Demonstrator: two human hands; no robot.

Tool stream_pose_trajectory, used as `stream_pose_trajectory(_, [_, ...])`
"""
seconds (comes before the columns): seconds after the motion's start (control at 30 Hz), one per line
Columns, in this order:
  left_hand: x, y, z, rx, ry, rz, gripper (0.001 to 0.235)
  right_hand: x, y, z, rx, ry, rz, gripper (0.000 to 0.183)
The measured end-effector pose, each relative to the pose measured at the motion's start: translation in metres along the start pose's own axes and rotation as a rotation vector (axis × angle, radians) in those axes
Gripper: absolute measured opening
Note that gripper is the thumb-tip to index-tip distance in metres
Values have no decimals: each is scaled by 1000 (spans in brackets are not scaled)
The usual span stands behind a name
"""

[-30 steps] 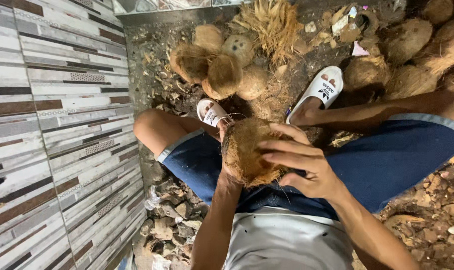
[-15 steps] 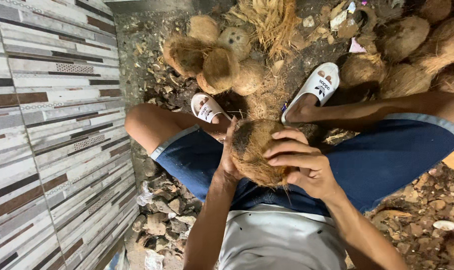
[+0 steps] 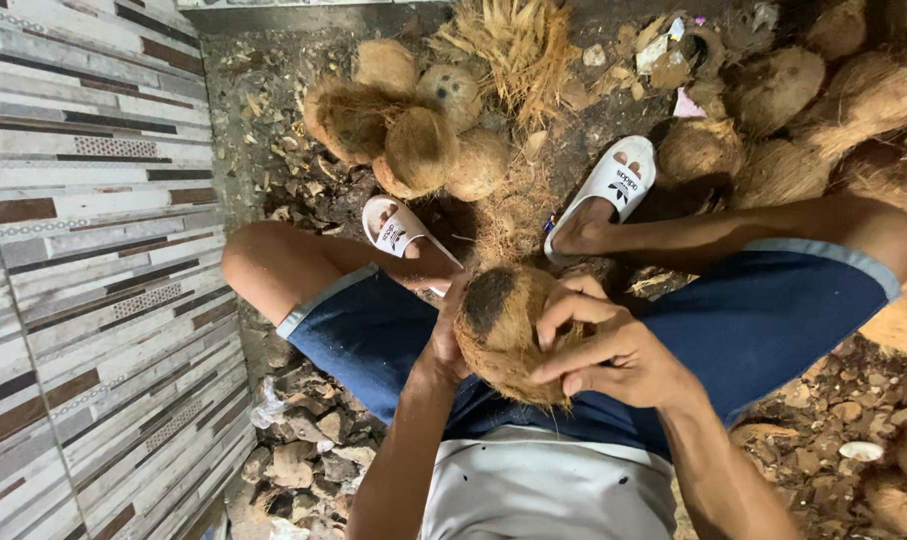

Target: The person sits cross-legged on a tiled floor and manually removes the fibrous husk from several coconuts. They pull away the fibers by hand, rotating the coconuts to access different sides, and place the removed husk material on the floor.

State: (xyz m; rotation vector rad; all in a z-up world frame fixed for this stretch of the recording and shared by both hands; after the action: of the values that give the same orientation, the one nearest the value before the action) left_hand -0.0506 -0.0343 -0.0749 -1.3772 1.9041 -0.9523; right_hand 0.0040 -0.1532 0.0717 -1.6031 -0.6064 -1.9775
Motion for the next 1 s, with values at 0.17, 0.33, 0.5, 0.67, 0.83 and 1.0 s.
stream_pose_trajectory(0.17, [-2,-3,-2,-25,-7,10,63,-3,0,0,-195,-8,152,12])
stream_pose_trajectory(0.33, [5,-2,-1,-84,16,17,65,-2,-2,-6,-379,-63,57,17])
stream_pose_trajectory(0.5, [17,-2,-3,-138,28,25,66,3,0,-7,-545,-205,-55,24])
stream_pose_trajectory(0.67, [17,-9,-2,-157,16,37,69,10,4,-12,-567,-135,-137,15])
stream_pose_trajectory(0.83, [8,-16,-1,-176,-11,45,71,23,10,-23,-581,-8,-287,24])
stream_pose_trajectory(1.0, [8,-26,3,-175,0,60,73,19,2,-29,-647,51,-318,29])
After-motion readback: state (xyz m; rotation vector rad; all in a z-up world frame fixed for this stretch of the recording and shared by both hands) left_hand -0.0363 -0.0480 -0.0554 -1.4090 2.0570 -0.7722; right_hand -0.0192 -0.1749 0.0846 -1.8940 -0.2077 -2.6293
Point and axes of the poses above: each hand's wrist, its own z-axis towards the middle knuckle, its own y-axis out of the back of the hand, x = y × z, the point moved 8 cm from there along z, towards the middle knuckle, and after that the axes turned 7 degrees about -z, right-handed, at the moved point
